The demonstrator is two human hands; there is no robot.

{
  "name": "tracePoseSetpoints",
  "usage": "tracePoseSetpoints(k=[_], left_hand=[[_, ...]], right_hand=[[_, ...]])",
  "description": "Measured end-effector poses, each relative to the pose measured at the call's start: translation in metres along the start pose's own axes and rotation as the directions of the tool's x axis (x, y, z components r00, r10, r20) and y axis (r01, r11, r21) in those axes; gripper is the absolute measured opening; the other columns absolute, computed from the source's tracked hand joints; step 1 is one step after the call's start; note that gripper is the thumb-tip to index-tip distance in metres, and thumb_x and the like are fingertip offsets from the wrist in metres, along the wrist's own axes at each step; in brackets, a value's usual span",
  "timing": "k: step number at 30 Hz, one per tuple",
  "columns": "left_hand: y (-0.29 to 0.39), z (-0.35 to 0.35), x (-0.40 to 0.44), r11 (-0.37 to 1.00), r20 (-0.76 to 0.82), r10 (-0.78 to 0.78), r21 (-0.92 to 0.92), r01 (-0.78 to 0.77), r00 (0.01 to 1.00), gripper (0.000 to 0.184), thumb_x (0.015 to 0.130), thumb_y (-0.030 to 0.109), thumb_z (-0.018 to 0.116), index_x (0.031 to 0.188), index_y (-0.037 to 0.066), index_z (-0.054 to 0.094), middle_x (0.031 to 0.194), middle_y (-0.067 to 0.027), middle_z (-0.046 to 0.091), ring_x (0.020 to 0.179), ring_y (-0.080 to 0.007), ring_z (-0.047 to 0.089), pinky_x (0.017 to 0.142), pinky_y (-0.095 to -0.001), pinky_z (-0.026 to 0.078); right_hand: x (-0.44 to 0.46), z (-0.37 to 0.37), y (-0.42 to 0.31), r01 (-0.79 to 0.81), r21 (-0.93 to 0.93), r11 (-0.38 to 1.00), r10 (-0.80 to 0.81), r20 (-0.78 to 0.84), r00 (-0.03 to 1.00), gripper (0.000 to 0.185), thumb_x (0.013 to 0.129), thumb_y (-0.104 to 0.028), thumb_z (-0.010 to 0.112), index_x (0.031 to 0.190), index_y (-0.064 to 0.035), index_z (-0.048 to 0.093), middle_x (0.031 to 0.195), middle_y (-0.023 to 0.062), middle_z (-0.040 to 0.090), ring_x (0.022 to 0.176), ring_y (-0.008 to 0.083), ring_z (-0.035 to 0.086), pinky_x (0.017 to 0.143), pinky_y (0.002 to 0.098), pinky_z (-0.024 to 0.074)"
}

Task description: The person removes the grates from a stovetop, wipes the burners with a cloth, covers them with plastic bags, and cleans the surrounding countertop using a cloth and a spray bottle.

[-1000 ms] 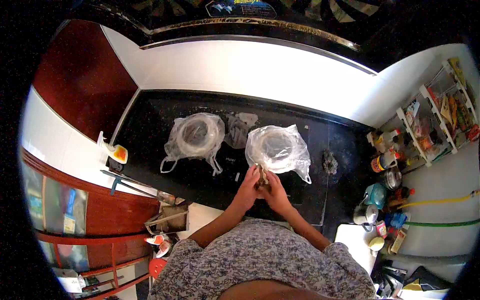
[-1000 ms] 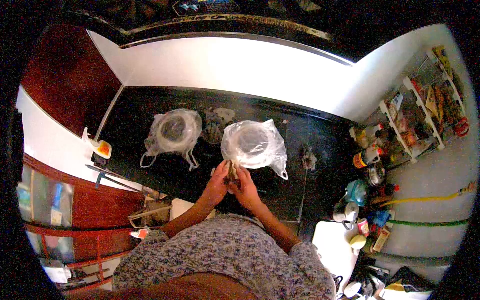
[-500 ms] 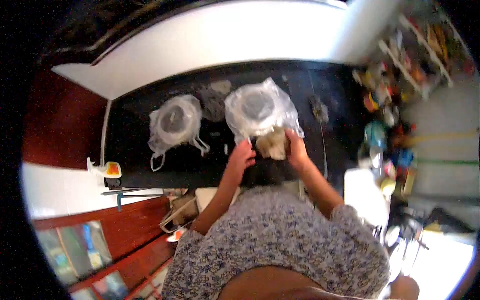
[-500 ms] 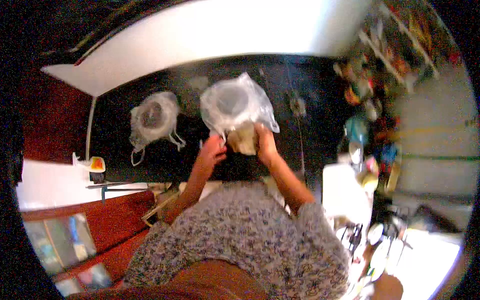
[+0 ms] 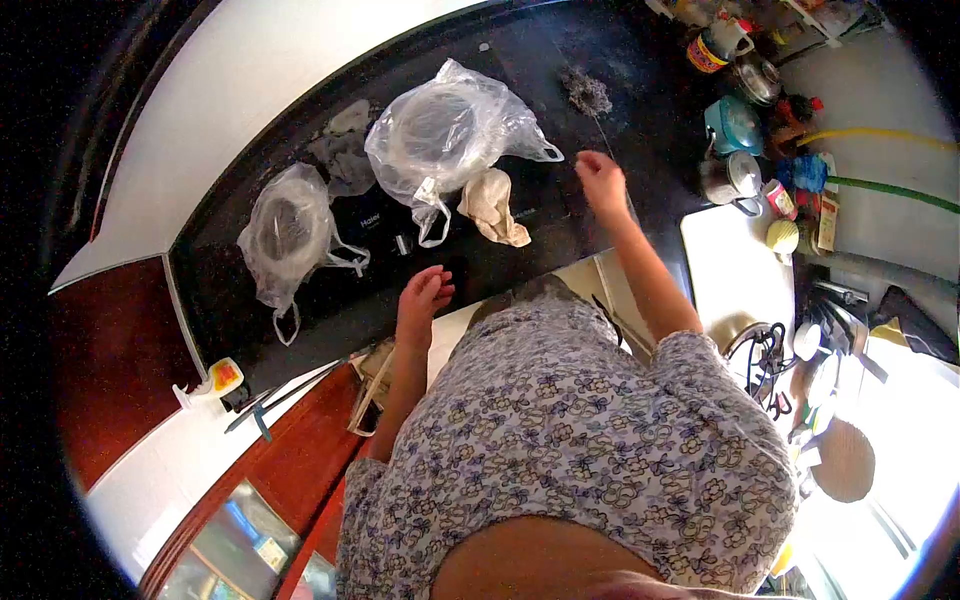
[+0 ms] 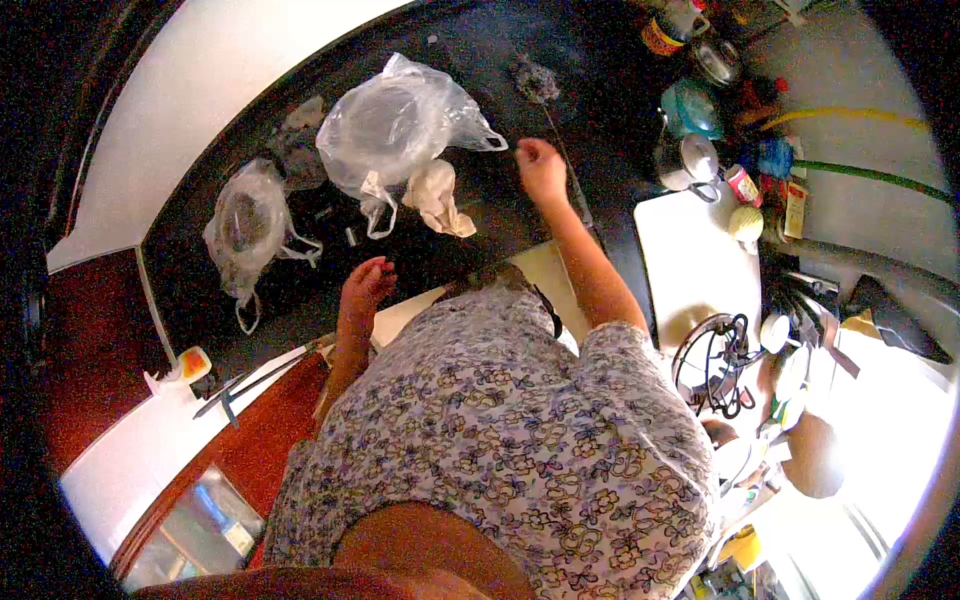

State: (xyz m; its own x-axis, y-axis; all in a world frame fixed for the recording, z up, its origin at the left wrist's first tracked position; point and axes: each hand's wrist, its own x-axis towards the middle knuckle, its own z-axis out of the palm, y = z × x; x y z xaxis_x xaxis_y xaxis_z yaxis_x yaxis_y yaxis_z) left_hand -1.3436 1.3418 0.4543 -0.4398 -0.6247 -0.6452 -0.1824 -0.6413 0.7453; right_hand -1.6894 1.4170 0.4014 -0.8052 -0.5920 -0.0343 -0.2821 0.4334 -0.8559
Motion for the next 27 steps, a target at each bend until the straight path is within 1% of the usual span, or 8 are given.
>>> tracePoseSetpoints(k=[4, 8, 11, 14, 15, 23, 26, 27], left_hand=[[0.003, 0.008, -0.005, 0.995, -0.004, -0.021, 0.100, 0.021, 1.000, 0.028, 0.086, 0.020, 0.053, 0.110, 0.005, 0.053, 0.099, -0.0075, 0.059, 0.082, -0.0143, 0.057, 0.072, -0.0268, 0.045], [0.002, 0.017, 0.000, 0.986, 0.037, -0.019, 0.169, 0.012, 0.999, 0.029, 0.086, 0.020, 0.051, 0.110, 0.003, 0.052, 0.099, -0.0083, 0.059, 0.081, -0.0140, 0.057, 0.072, -0.0261, 0.045], [0.006, 0.027, 0.007, 0.979, 0.071, -0.009, 0.204, -0.006, 0.997, 0.030, 0.086, 0.019, 0.051, 0.111, 0.002, 0.052, 0.099, -0.0090, 0.059, 0.081, -0.0142, 0.058, 0.073, -0.0253, 0.044], [0.012, 0.038, 0.010, 0.979, 0.080, -0.014, 0.206, -0.003, 0.997, 0.030, 0.086, 0.020, 0.052, 0.110, 0.001, 0.052, 0.099, -0.0097, 0.060, 0.082, -0.0146, 0.058, 0.072, -0.0252, 0.045], [0.012, 0.041, 0.010, 0.980, 0.074, -0.028, 0.199, 0.013, 0.997, 0.030, 0.086, 0.020, 0.052, 0.110, 0.001, 0.052, 0.099, -0.0097, 0.060, 0.081, -0.0146, 0.058, 0.072, -0.0253, 0.045], [-0.005, 0.031, 0.016, 0.981, 0.128, -0.106, 0.173, 0.083, 0.986, 0.027, 0.086, 0.019, 0.052, 0.108, 0.003, 0.053, 0.096, -0.0079, 0.060, 0.079, -0.0142, 0.058, 0.072, -0.0262, 0.046], [-0.008, 0.021, 0.021, 0.987, 0.158, -0.096, 0.146, 0.073, 0.983, 0.027, 0.086, 0.019, 0.052, 0.107, 0.002, 0.053, 0.095, -0.0079, 0.060, 0.079, -0.0141, 0.058, 0.071, -0.0259, 0.046], [-0.006, 0.018, 0.020, 0.988, 0.170, -0.089, 0.137, 0.066, 0.981, 0.027, 0.087, 0.019, 0.052, 0.107, 0.002, 0.053, 0.095, -0.0079, 0.060, 0.079, -0.0137, 0.058, 0.071, -0.0255, 0.046]], right_hand=[[0.038, -0.029, -0.002, 0.103, -0.270, 0.957, -0.127, -0.073, 0.989, 0.025, 0.076, -0.012, 0.057, 0.100, -0.0084, 0.061, 0.093, 0.0111, 0.061, 0.083, 0.0241, 0.060, 0.075, 0.0319, 0.0464], [0.101, -0.024, 0.000, 0.352, -0.471, 0.809, -0.366, 0.065, 0.928, 0.045, 0.078, -0.010, 0.053, 0.122, -0.0160, 0.045, 0.122, 0.0091, 0.047, 0.108, 0.0280, 0.047, 0.089, 0.0364, 0.0402], [0.133, -0.004, -0.014, 0.411, -0.590, 0.695, -0.416, 0.136, 0.899, 0.052, 0.080, -0.012, 0.051, 0.129, -0.0206, 0.034, 0.134, 0.0051, 0.035, 0.121, 0.0275, 0.035, 0.095, 0.0396, 0.0347], [0.152, 0.024, 0.004, 0.371, -0.689, 0.623, -0.240, 0.282, 0.929, 0.055, 0.082, -0.014, 0.049, 0.132, -0.0235, 0.029, 0.137, 0.0022, 0.029, 0.125, 0.0257, 0.029, 0.098, 0.0409, 0.0317], [0.149, 0.033, 0.012, 0.386, -0.736, 0.556, -0.281, 0.270, 0.921, 0.051, 0.081, -0.011, 0.048, 0.128, -0.0228, 0.036, 0.133, 0.0012, 0.035, 0.121, 0.0253, 0.035, 0.097, 0.0391, 0.0335], [0.118, 0.058, 0.007, 0.439, -0.312, 0.843, -0.446, 0.051, 0.893, 0.040, 0.072, 0.001, 0.049, 0.108, -0.0141, 0.057, 0.111, 0.0093, 0.053, 0.103, 0.0300, 0.048, 0.086, 0.0384, 0.0425], [0.104, 0.065, 0.011, 0.530, -0.351, 0.772, -0.532, 0.100, 0.841, 0.040, 0.071, 0.001, 0.050, 0.107, -0.0143, 0.057, 0.110, 0.0089, 0.053, 0.101, 0.0305, 0.048, 0.086, 0.0383, 0.0424], [0.095, 0.065, 0.013, 0.553, -0.474, 0.685, -0.490, 0.261, 0.832, 0.039, 0.071, 0.001, 0.050, 0.106, -0.0150, 0.058, 0.109, 0.0085, 0.053, 0.099, 0.0304, 0.049, 0.085, 0.0373, 0.0428]])
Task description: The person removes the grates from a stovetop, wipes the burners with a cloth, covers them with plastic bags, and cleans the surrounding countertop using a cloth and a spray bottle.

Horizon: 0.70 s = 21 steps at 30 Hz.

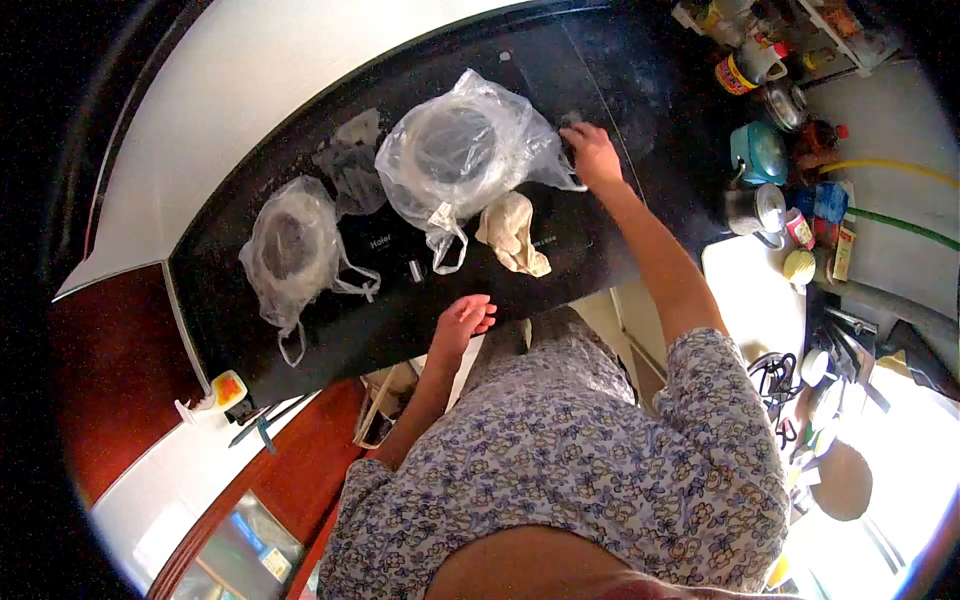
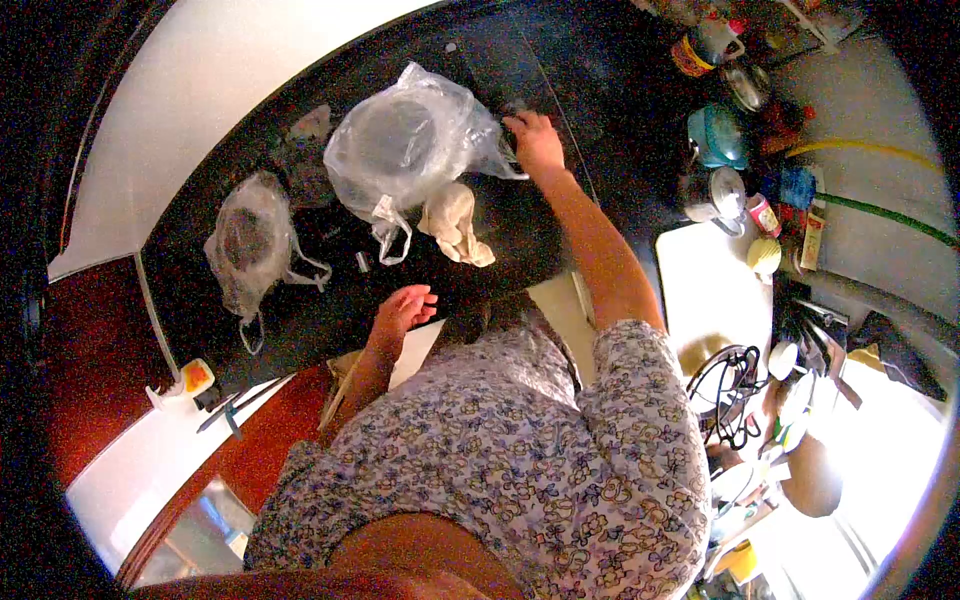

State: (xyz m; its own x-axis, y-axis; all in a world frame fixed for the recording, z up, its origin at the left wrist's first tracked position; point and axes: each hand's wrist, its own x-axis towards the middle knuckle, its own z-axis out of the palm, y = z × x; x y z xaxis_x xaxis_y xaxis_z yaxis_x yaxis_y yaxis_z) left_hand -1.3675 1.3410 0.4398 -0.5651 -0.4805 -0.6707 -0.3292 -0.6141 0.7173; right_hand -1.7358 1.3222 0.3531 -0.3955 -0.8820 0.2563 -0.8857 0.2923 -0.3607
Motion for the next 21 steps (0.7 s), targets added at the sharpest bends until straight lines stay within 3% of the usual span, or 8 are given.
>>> tracePoseSetpoints(k=[1, 6, 9, 12, 15, 16, 21], left_hand=[[-0.006, -0.005, 0.004, 0.999, -0.011, -0.033, 0.005, 0.033, 0.999, 0.027, 0.086, 0.020, 0.052, 0.107, 0.002, 0.053, 0.096, -0.0083, 0.060, 0.079, -0.0135, 0.058, 0.071, -0.0253, 0.046], [-0.015, -0.020, 0.001, 0.998, -0.086, -0.047, 0.024, 0.050, 0.995, 0.030, 0.086, 0.022, 0.053, 0.108, 0.002, 0.053, 0.096, -0.0083, 0.061, 0.080, -0.0135, 0.058, 0.071, -0.0258, 0.046], [-0.017, -0.021, -0.013, 0.998, -0.130, -0.048, -0.055, 0.041, 0.990, 0.031, 0.086, 0.023, 0.054, 0.109, 0.003, 0.053, 0.096, -0.0085, 0.060, 0.080, -0.0138, 0.058, 0.072, -0.0263, 0.047], [-0.017, -0.016, -0.017, 0.997, -0.221, -0.074, -0.028, 0.069, 0.973, 0.027, 0.086, 0.016, 0.052, 0.110, 0.003, 0.053, 0.096, -0.0086, 0.060, 0.080, -0.0145, 0.059, 0.073, -0.0259, 0.046], [0.012, 0.003, -0.006, 0.999, -0.318, -0.018, -0.032, 0.008, 0.948, 0.026, 0.087, 0.015, 0.051, 0.110, 0.002, 0.052, 0.097, -0.0089, 0.060, 0.081, -0.0144, 0.058, 0.073, -0.0265, 0.046], [0.020, 0.010, -0.001, 0.999, -0.340, 0.011, -0.039, -0.026, 0.941, 0.026, 0.087, 0.014, 0.050, 0.110, 0.002, 0.052, 0.098, -0.0090, 0.060, 0.081, -0.0144, 0.058, 0.074, -0.0268, 0.046], [0.049, 0.051, 0.032, 0.998, -0.285, 0.045, -0.037, -0.058, 0.957, 0.026, 0.087, 0.016, 0.049, 0.108, 0.000, 0.052, 0.097, -0.0090, 0.059, 0.082, -0.0149, 0.057, 0.076, -0.0271, 0.046]], right_hand=[[-0.001, 0.002, -0.003, 0.010, -0.084, 0.996, -0.011, -0.010, 1.000, 0.040, 0.072, -0.001, 0.049, 0.107, -0.0185, 0.057, 0.108, 0.0074, 0.052, 0.099, 0.0290, 0.049, 0.084, 0.0362, 0.0439], [0.033, 0.013, 0.004, -0.050, -0.060, 0.997, 0.048, -0.032, 0.998, 0.042, 0.070, 0.000, 0.051, 0.108, -0.0180, 0.057, 0.111, 0.0065, 0.051, 0.101, 0.0285, 0.048, 0.086, 0.0355, 0.0430], [0.069, 0.021, 0.015, -0.057, -0.027, 0.998, 0.057, -0.002, 0.998, 0.042, 0.070, -0.001, 0.052, 0.108, -0.0181, 0.057, 0.111, 0.0063, 0.050, 0.104, 0.0280, 0.046, 0.086, 0.0359, 0.0434], [0.114, 0.032, 0.025, -0.065, -0.051, 0.997, 0.065, 0.013, 0.998, 0.040, 0.071, -0.002, 0.052, 0.107, -0.0185, 0.057, 0.114, 0.0059, 0.048, 0.104, 0.0279, 0.046, 0.085, 0.0369, 0.0442], [0.159, 0.036, 0.033, -0.019, -0.011, 1.000, 0.019, -0.023, 1.000, 0.038, 0.072, -0.004, 0.052, 0.106, -0.0197, 0.057, 0.117, 0.0069, 0.046, 0.105, 0.0281, 0.046, 0.084, 0.0372, 0.0449], [0.171, 0.040, 0.034, 0.012, -0.069, 0.998, -0.016, -0.062, 0.998, 0.032, 0.075, -0.008, 0.050, 0.105, -0.0152, 0.056, 0.113, 0.0084, 0.047, 0.102, 0.0280, 0.047, 0.083, 0.0364, 0.0454], [0.158, 0.040, 0.032, 0.256, -0.161, 0.953, -0.259, 0.001, 0.966, 0.027, 0.076, -0.013, 0.049, 0.101, -0.0061, 0.054, 0.106, 0.0082, 0.051, 0.096, 0.0267, 0.051, 0.080, 0.0357, 0.0460]])
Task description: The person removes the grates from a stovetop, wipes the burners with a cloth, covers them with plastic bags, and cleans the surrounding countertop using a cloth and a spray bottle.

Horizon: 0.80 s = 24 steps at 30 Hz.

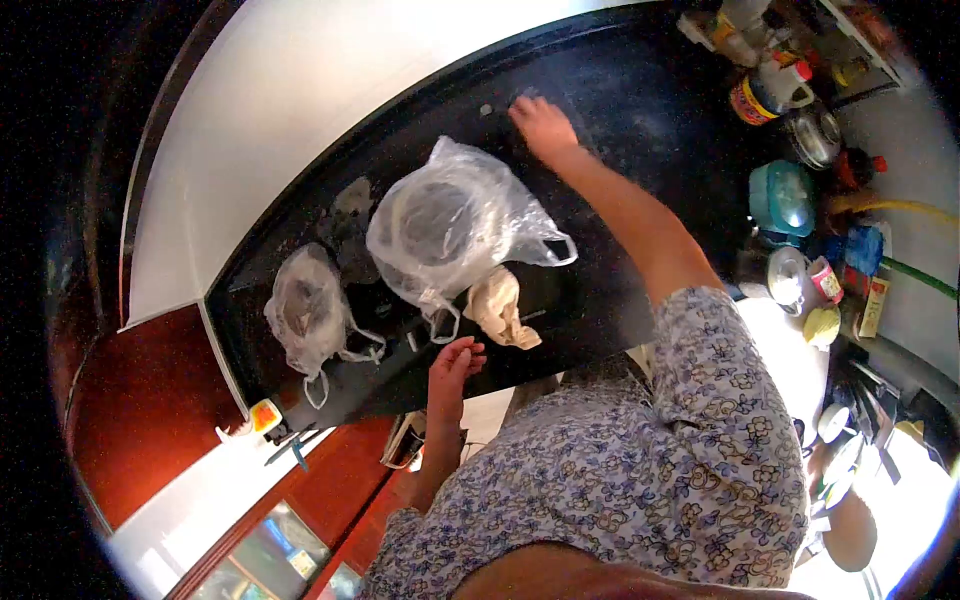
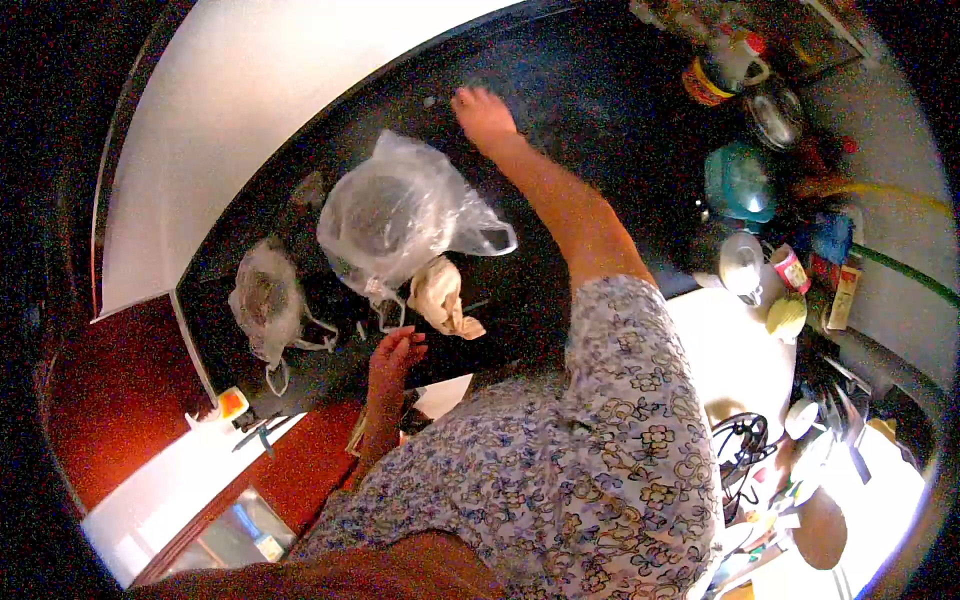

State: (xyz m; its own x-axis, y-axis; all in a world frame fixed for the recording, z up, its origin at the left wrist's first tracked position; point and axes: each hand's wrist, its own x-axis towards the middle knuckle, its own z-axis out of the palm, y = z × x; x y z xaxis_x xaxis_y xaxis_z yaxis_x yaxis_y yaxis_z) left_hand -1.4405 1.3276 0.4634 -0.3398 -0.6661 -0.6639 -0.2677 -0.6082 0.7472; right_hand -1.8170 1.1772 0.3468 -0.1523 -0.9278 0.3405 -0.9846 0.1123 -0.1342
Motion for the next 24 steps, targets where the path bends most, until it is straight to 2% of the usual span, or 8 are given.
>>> tracePoseSetpoints(k=[4, 5, 6, 10, 16, 18, 22, 24], left_hand=[[0.013, 0.025, 0.004, 0.997, 0.066, -0.035, 0.064, 0.031, 0.997, 0.025, 0.087, 0.016, 0.049, 0.107, 0.000, 0.052, 0.096, -0.0084, 0.059, 0.082, -0.0150, 0.057, 0.076, -0.0275, 0.046], [0.017, 0.030, 0.004, 0.996, 0.066, -0.044, 0.075, 0.039, 0.997, 0.025, 0.087, 0.016, 0.049, 0.107, 0.000, 0.053, 0.096, -0.0082, 0.059, 0.082, -0.0150, 0.057, 0.077, -0.0278, 0.046], [0.020, 0.034, 0.003, 0.995, 0.048, -0.056, 0.084, 0.052, 0.997, 0.025, 0.087, 0.016, 0.049, 0.106, 0.000, 0.053, 0.096, -0.0080, 0.059, 0.082, -0.0150, 0.057, 0.077, -0.0279, 0.046], [0.015, 0.041, 0.003, 0.995, 0.005, -0.088, 0.054, 0.087, 0.996, 0.024, 0.087, 0.015, 0.049, 0.105, 0.001, 0.053, 0.096, -0.0073, 0.059, 0.082, -0.0150, 0.058, 0.077, -0.0282, 0.046], [0.011, 0.064, 0.006, 0.990, 0.044, -0.144, 0.004, 0.144, 0.989, 0.023, 0.088, 0.014, 0.048, 0.106, 0.001, 0.053, 0.095, -0.0069, 0.059, 0.081, -0.0147, 0.057, 0.076, -0.0283, 0.045], [0.014, 0.072, 0.007, 0.992, 0.068, -0.120, 0.031, 0.118, 0.990, 0.023, 0.088, 0.014, 0.048, 0.106, 0.001, 0.053, 0.094, -0.0068, 0.059, 0.081, -0.0146, 0.058, 0.075, -0.0279, 0.045], [0.009, 0.065, 0.008, 0.992, 0.063, -0.111, 0.068, 0.107, 0.992, 0.025, 0.087, 0.016, 0.049, 0.107, 0.002, 0.053, 0.094, -0.0071, 0.059, 0.080, -0.0146, 0.058, 0.072, -0.0270, 0.045], [0.001, 0.058, 0.007, 0.990, 0.038, -0.138, 0.040, 0.136, 0.990, 0.025, 0.087, 0.017, 0.050, 0.107, 0.001, 0.053, 0.094, -0.0076, 0.059, 0.081, -0.0149, 0.058, 0.071, -0.0271, 0.046]], right_hand=[[-0.044, -0.032, 0.033, -0.009, 0.241, 0.970, 0.009, 0.003, 1.000, 0.029, 0.073, -0.009, 0.051, 0.102, -0.0085, 0.056, 0.107, 0.0099, 0.052, 0.092, 0.0280, 0.052, 0.080, 0.0358, 0.0457], [-0.051, -0.036, 0.056, -0.069, 0.201, 0.977, 0.100, -0.146, 0.984, 0.030, 0.072, -0.008, 0.052, 0.102, -0.0093, 0.056, 0.107, 0.0101, 0.052, 0.092, 0.0282, 0.052, 0.080, 0.0364, 0.0459], [-0.055, -0.039, 0.081, -0.132, 0.171, 0.976, 0.179, -0.294, 0.939, 0.031, 0.072, -0.008, 0.052, 0.102, -0.0101, 0.057, 0.108, 0.0103, 0.052, 0.091, 0.0285, 0.052, 0.080, 0.0370, 0.0460], [-0.051, -0.038, 0.157, -0.614, 0.075, 0.786, 0.609, -0.266, 0.747, 0.028, 0.073, -0.007, 0.051, 0.100, -0.0107, 0.059, 0.108, 0.0089, 0.052, 0.093, 0.0290, 0.050, 0.078, 0.0379, 0.0458], [0.005, -0.001, 0.096, -0.354, 0.019, 0.935, 0.354, -0.072, 0.932, 0.030, 0.072, -0.003, 0.051, 0.099, -0.0123, 0.057, 0.105, 0.0064, 0.051, 0.091, 0.0268, 0.050, 0.079, 0.0361, 0.0443], [0.000, -0.014, 0.076, -0.239, 0.208, 0.948, 0.246, -0.004, 0.969, 0.033, 0.071, -0.003, 0.051, 0.101, -0.0135, 0.058, 0.107, 0.0067, 0.051, 0.095, 0.0255, 0.050, 0.082, 0.0361, 0.0436], [-0.017, -0.027, 0.138, -0.373, 0.241, 0.896, 0.440, -0.373, 0.817, 0.034, 0.070, -0.002, 0.053, 0.102, -0.0123, 0.059, 0.105, 0.0088, 0.053, 0.093, 0.0279, 0.051, 0.081, 0.0372, 0.0440], [-0.021, -0.044, 0.180, -0.595, 0.140, 0.791, 0.604, -0.336, 0.723, 0.032, 0.072, -0.005, 0.053, 0.103, -0.0118, 0.058, 0.106, 0.0101, 0.052, 0.093, 0.0308, 0.050, 0.080, 0.0380, 0.0444]])
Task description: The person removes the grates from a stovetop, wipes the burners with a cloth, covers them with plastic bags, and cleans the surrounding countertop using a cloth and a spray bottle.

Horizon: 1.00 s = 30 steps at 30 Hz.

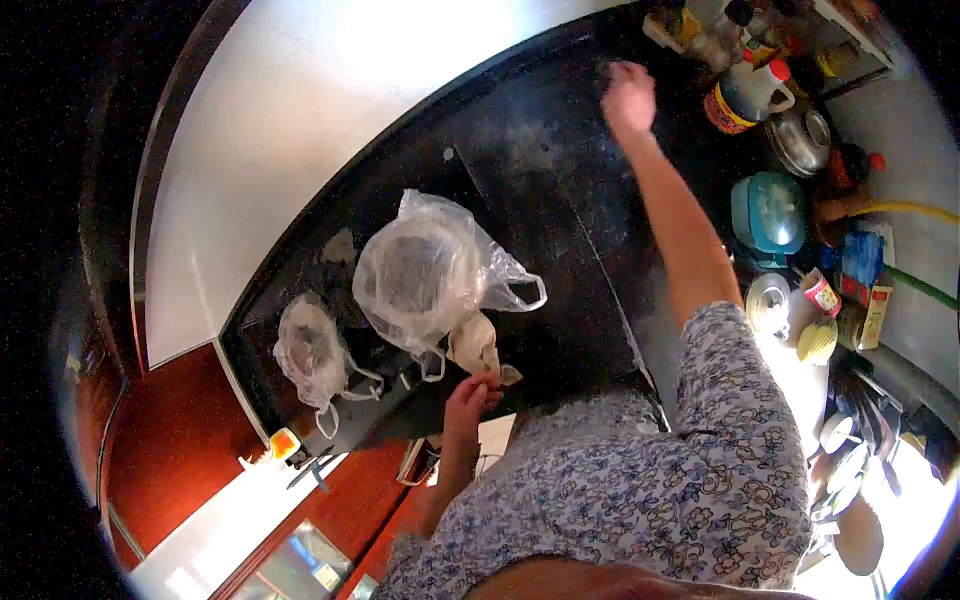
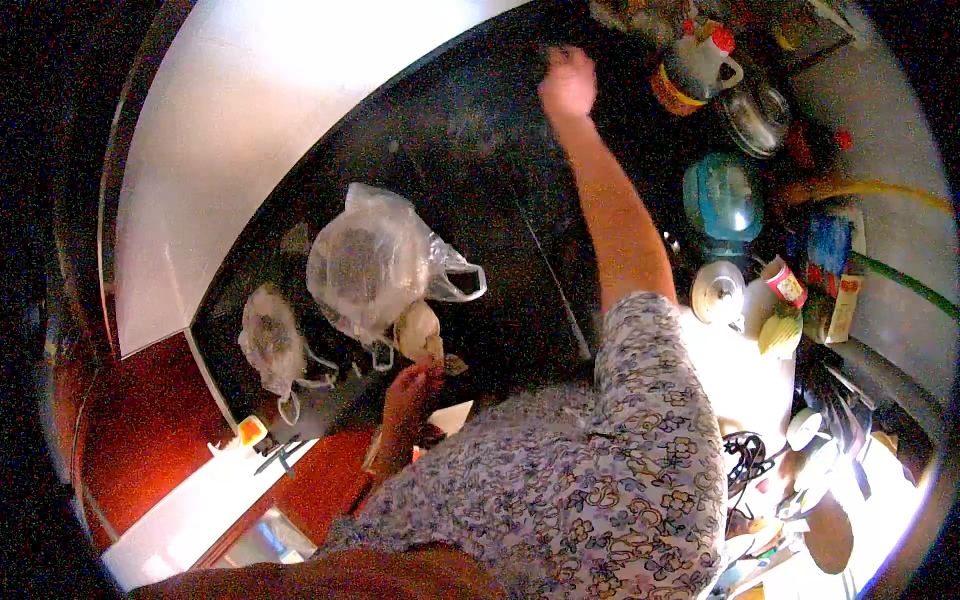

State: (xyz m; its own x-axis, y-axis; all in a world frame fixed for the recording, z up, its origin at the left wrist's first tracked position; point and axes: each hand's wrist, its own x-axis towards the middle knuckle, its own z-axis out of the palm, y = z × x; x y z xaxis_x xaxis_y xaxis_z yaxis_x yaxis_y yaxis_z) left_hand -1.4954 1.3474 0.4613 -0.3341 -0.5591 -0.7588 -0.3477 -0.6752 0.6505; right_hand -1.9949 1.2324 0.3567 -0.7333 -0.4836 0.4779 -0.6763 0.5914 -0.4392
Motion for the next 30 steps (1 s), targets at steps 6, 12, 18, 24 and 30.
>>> tracePoseSetpoints(k=[6, 12, 18, 24, 30], left_hand=[[0.000, 0.011, -0.010, 0.990, -0.093, -0.139, -0.017, 0.138, 0.986, 0.024, 0.087, 0.014, 0.049, 0.107, 0.000, 0.052, 0.095, -0.0095, 0.059, 0.082, -0.0169, 0.058, 0.075, -0.0299, 0.047], [0.017, 0.028, 0.001, 0.986, -0.044, -0.165, 0.002, 0.165, 0.985, 0.024, 0.088, 0.013, 0.048, 0.107, 0.000, 0.052, 0.096, -0.0095, 0.059, 0.083, -0.0177, 0.058, 0.077, -0.0306, 0.046], [0.019, 0.016, 0.004, 0.975, -0.096, -0.223, -0.019, 0.222, 0.970, 0.024, 0.088, 0.015, 0.048, 0.107, 0.001, 0.051, 0.096, -0.0093, 0.059, 0.084, -0.0170, 0.057, 0.075, -0.0275, 0.045], [0.007, 0.020, 0.009, 0.959, -0.058, -0.282, -0.059, 0.279, 0.958, 0.025, 0.088, 0.014, 0.047, 0.109, 0.001, 0.050, 0.099, -0.0081, 0.058, 0.085, -0.0171, 0.056, 0.077, -0.0283, 0.045], [0.037, 0.054, 0.036, 0.974, 0.010, -0.227, 0.013, 0.226, 0.974, 0.025, 0.089, 0.013, 0.045, 0.110, 0.002, 0.051, 0.102, -0.0103, 0.058, 0.087, -0.0182, 0.057, 0.080, -0.0311, 0.046]], right_hand=[[0.048, 0.051, 0.034, 0.002, -0.207, 0.978, 0.028, 0.137, 0.990, 0.030, 0.077, -0.011, 0.048, 0.107, -0.0116, 0.055, 0.111, 0.0089, 0.048, 0.098, 0.0323, 0.048, 0.081, 0.0395, 0.0454], [0.028, 0.041, -0.022, 0.321, 0.150, 0.935, -0.353, 0.322, 0.878, 0.032, 0.073, -0.003, 0.051, 0.103, -0.0131, 0.058, 0.110, 0.0092, 0.051, 0.098, 0.0277, 0.050, 0.084, 0.0362, 0.0438], [0.106, 0.041, 0.022, -0.295, 0.017, 0.955, 0.285, 0.214, 0.935, 0.030, 0.074, -0.012, 0.051, 0.102, -0.0023, 0.055, 0.098, 0.0170, 0.055, 0.094, 0.0316, 0.052, 0.082, 0.0389, 0.0438], [0.091, 0.145, -0.024, -0.526, 0.054, 0.849, 0.528, -0.114, 0.841, 0.031, 0.071, -0.014, 0.055, 0.093, 0.0083, 0.051, 0.101, 0.0215, 0.052, 0.092, 0.0355, 0.051, 0.082, 0.0387, 0.0429], [0.068, 0.057, -0.048, -0.443, 0.245, 0.863, 0.388, 0.243, 0.889, 0.031, 0.067, -0.009, 0.058, 0.095, 0.0036, 0.054, 0.097, 0.0250, 0.053, 0.093, 0.0373, 0.052, 0.082, 0.0411, 0.0435]])
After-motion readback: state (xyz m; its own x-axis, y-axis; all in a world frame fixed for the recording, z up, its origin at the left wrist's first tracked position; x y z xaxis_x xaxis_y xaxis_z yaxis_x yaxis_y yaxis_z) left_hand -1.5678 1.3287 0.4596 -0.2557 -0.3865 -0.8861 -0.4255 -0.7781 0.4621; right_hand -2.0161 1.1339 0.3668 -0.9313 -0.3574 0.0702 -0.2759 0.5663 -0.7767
